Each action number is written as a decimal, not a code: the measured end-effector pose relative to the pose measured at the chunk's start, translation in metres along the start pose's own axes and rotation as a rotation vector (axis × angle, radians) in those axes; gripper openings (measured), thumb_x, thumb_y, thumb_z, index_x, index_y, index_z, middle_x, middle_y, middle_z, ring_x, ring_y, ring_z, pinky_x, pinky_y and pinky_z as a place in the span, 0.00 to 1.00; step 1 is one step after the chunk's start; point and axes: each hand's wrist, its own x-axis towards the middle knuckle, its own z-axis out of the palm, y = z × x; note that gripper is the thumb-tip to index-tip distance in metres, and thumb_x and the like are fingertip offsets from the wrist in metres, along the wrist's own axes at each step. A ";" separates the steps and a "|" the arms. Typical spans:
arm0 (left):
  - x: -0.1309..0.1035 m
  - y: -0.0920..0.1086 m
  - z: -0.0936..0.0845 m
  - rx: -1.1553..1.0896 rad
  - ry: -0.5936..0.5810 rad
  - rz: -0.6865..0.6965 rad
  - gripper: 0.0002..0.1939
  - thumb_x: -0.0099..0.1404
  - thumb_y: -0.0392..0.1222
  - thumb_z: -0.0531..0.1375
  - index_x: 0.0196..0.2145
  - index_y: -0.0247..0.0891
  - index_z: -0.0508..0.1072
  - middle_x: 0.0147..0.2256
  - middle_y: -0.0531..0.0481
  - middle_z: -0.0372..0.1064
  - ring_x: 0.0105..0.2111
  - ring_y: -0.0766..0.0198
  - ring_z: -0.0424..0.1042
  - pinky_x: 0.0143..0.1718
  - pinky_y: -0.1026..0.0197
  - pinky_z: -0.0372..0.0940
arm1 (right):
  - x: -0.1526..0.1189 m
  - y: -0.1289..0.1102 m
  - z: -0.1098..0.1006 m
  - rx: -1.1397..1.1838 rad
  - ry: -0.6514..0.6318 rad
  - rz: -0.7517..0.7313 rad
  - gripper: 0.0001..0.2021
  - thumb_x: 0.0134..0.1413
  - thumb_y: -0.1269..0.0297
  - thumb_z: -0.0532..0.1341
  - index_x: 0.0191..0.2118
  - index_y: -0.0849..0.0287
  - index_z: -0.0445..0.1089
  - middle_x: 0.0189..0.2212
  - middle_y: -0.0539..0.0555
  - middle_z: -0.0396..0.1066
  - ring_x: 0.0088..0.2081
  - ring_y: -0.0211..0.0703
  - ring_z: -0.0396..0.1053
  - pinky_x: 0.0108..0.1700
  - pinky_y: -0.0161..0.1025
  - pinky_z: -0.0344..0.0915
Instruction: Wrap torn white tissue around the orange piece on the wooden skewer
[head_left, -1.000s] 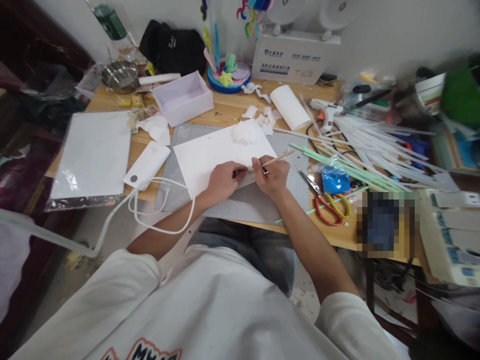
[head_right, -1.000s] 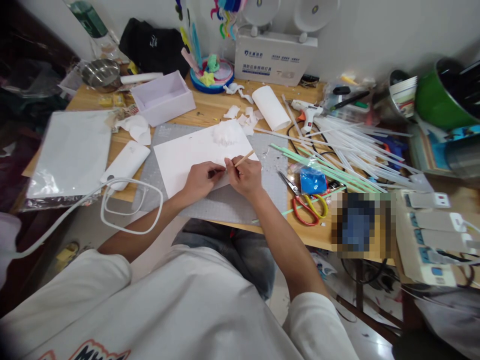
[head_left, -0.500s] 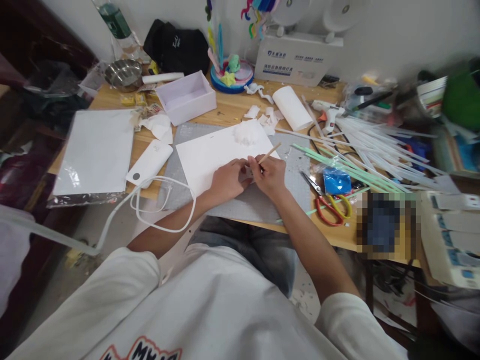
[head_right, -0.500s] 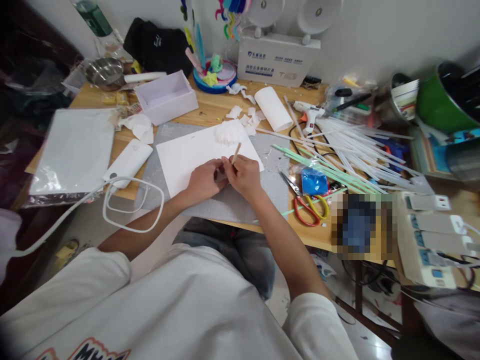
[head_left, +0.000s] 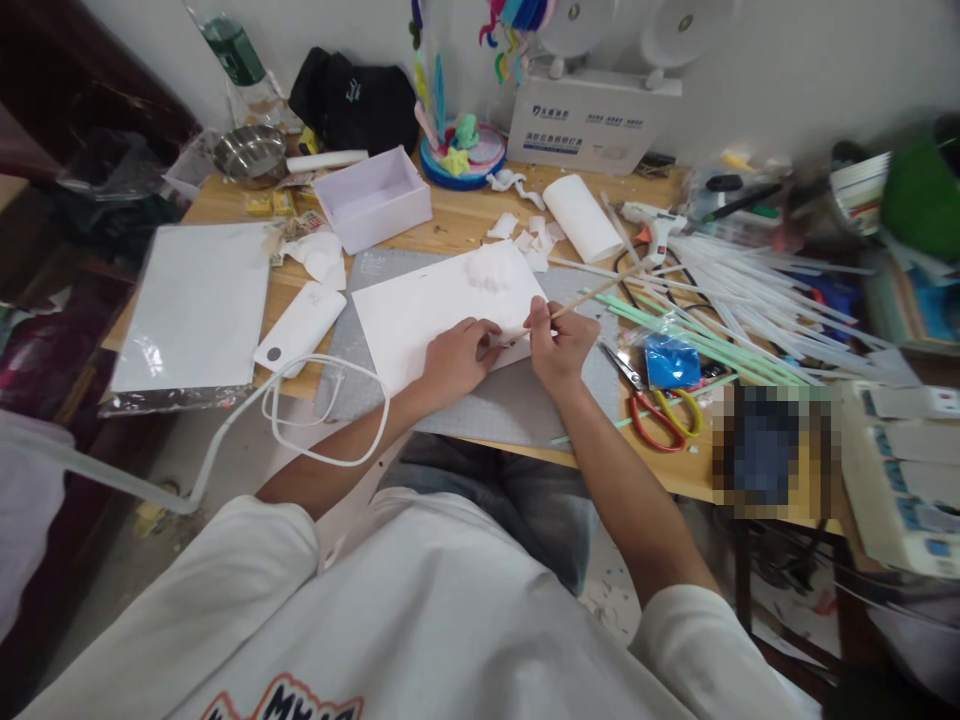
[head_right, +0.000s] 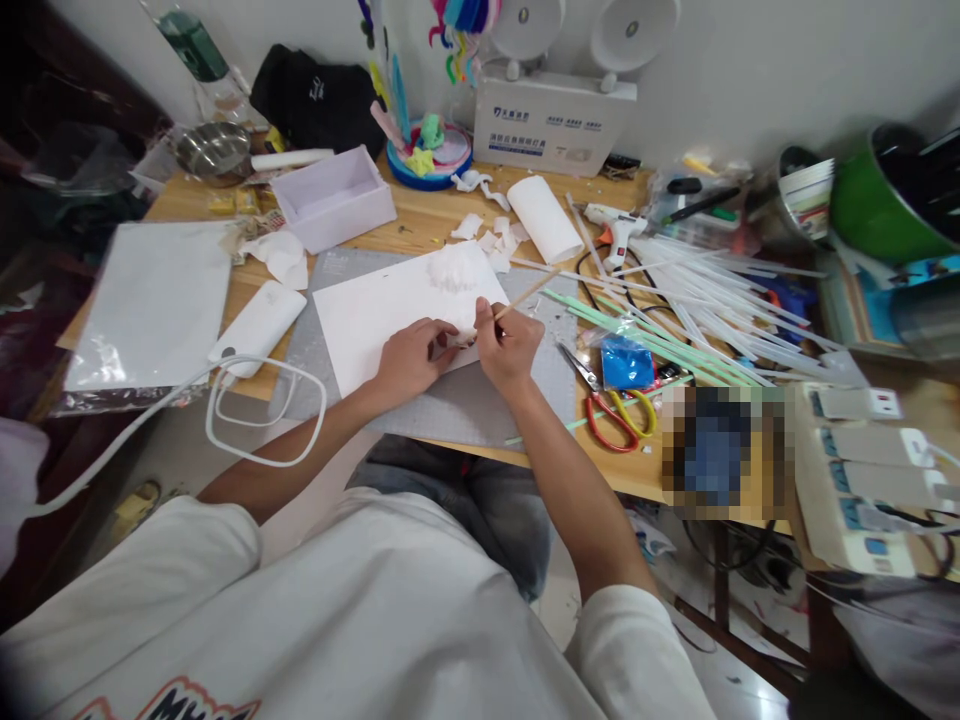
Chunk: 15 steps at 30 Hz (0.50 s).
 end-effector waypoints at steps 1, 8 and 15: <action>0.000 -0.001 0.000 -0.010 0.004 0.001 0.11 0.69 0.42 0.61 0.48 0.40 0.77 0.42 0.47 0.77 0.40 0.59 0.76 0.42 0.58 0.67 | 0.001 0.000 0.000 0.007 0.003 0.005 0.32 0.67 0.42 0.50 0.17 0.57 0.64 0.12 0.47 0.60 0.18 0.31 0.57 0.26 0.38 0.51; 0.007 -0.004 -0.002 -0.055 0.006 0.004 0.11 0.69 0.38 0.58 0.45 0.40 0.80 0.39 0.47 0.79 0.37 0.60 0.75 0.41 0.58 0.67 | -0.001 0.000 0.002 0.027 -0.085 0.009 0.31 0.67 0.42 0.52 0.17 0.57 0.63 0.12 0.46 0.58 0.17 0.31 0.56 0.26 0.38 0.50; 0.009 -0.008 -0.002 -0.080 0.011 0.023 0.11 0.69 0.39 0.58 0.44 0.39 0.80 0.38 0.48 0.79 0.36 0.61 0.74 0.40 0.59 0.66 | 0.001 0.001 0.000 0.032 0.025 0.021 0.32 0.67 0.41 0.50 0.17 0.57 0.63 0.13 0.47 0.60 0.18 0.31 0.56 0.26 0.38 0.50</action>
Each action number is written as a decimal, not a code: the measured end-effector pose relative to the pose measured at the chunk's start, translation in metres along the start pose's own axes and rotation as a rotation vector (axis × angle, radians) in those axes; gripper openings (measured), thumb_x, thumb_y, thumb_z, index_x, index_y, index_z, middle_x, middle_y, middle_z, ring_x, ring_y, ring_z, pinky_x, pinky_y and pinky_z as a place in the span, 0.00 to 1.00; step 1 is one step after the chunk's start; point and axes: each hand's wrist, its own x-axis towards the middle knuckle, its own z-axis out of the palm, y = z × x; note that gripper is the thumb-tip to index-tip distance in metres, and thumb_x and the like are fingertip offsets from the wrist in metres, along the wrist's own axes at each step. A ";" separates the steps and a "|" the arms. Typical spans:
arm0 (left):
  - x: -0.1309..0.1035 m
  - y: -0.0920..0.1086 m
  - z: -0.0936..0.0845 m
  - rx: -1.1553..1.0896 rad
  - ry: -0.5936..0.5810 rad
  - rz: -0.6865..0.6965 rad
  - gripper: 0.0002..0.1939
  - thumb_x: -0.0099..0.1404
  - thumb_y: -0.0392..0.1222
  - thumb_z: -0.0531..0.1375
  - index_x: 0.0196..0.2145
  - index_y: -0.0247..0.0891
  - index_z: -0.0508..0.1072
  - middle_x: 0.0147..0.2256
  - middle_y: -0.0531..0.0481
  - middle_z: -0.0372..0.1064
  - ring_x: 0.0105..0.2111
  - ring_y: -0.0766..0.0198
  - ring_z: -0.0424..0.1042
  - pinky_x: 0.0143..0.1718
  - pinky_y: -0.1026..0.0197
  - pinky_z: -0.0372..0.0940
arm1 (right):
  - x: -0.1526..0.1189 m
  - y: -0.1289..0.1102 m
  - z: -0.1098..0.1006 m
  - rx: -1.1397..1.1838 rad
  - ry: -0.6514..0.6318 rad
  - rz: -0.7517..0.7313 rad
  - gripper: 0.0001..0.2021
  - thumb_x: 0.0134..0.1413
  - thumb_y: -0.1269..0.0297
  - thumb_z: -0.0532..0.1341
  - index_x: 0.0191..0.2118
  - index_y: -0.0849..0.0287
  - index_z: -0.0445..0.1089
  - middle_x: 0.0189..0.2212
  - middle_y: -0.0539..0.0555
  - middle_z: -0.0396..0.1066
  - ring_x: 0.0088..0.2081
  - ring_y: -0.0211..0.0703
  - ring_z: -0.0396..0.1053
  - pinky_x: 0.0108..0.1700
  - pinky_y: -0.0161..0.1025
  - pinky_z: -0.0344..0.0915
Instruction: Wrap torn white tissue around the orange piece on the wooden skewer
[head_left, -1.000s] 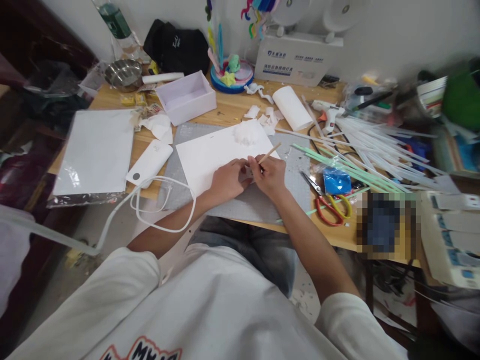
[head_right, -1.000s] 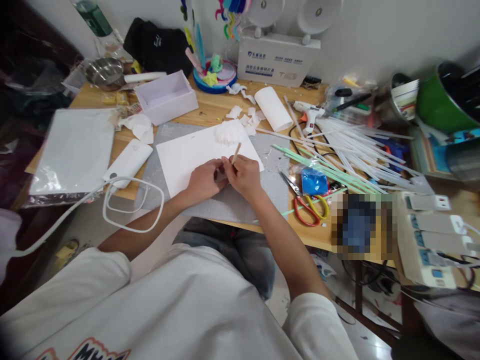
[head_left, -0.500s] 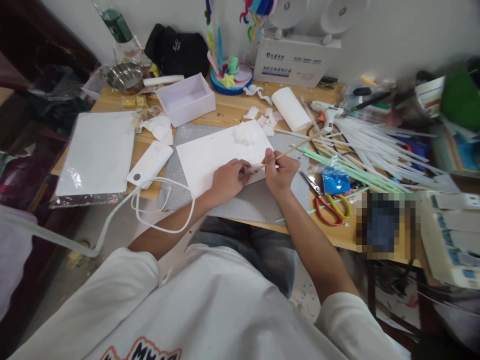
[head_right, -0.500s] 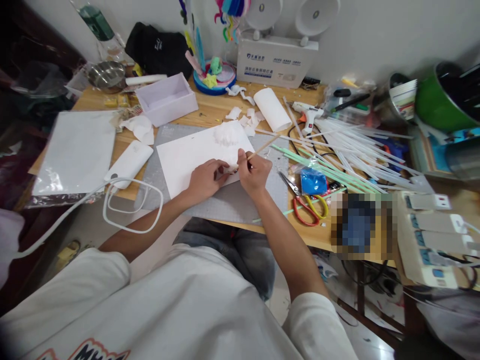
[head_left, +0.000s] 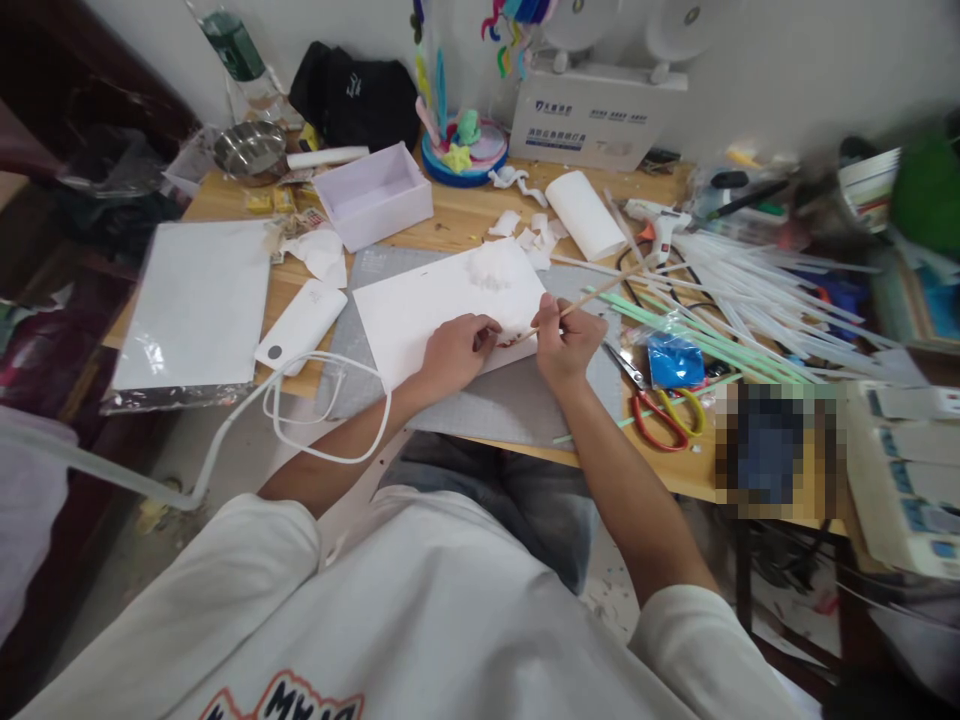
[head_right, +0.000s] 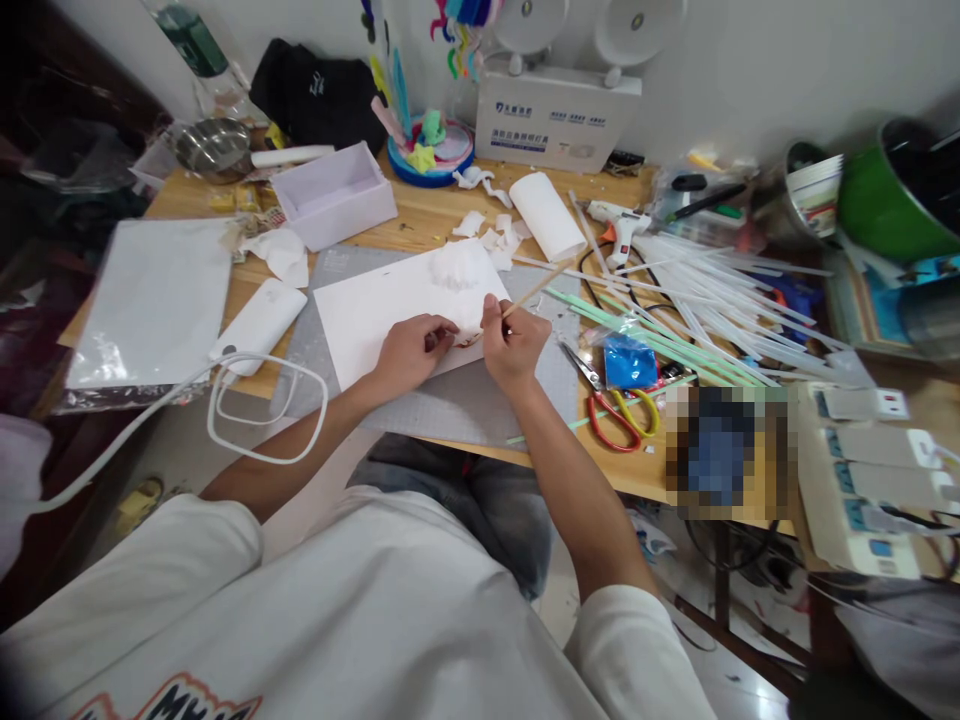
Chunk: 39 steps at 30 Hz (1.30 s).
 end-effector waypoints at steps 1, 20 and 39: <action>0.000 -0.001 0.000 -0.006 -0.002 -0.002 0.12 0.69 0.39 0.58 0.44 0.39 0.80 0.38 0.48 0.79 0.35 0.61 0.75 0.40 0.59 0.66 | 0.000 0.000 0.000 0.008 -0.014 0.008 0.32 0.67 0.41 0.50 0.17 0.57 0.63 0.12 0.47 0.59 0.17 0.31 0.56 0.26 0.38 0.50; 0.004 0.011 0.000 0.172 -0.026 0.015 0.11 0.70 0.49 0.61 0.42 0.39 0.79 0.39 0.45 0.77 0.37 0.58 0.75 0.37 0.58 0.65 | -0.001 0.005 0.001 0.052 -0.086 0.072 0.29 0.65 0.41 0.54 0.21 0.57 0.69 0.13 0.46 0.61 0.18 0.32 0.58 0.27 0.37 0.53; 0.154 -0.006 -0.052 0.255 0.110 0.192 0.13 0.71 0.30 0.56 0.46 0.34 0.80 0.47 0.39 0.75 0.56 0.46 0.69 0.60 0.43 0.62 | -0.001 0.004 0.006 0.089 -0.160 0.100 0.29 0.64 0.41 0.55 0.19 0.57 0.66 0.12 0.46 0.59 0.17 0.31 0.56 0.25 0.37 0.51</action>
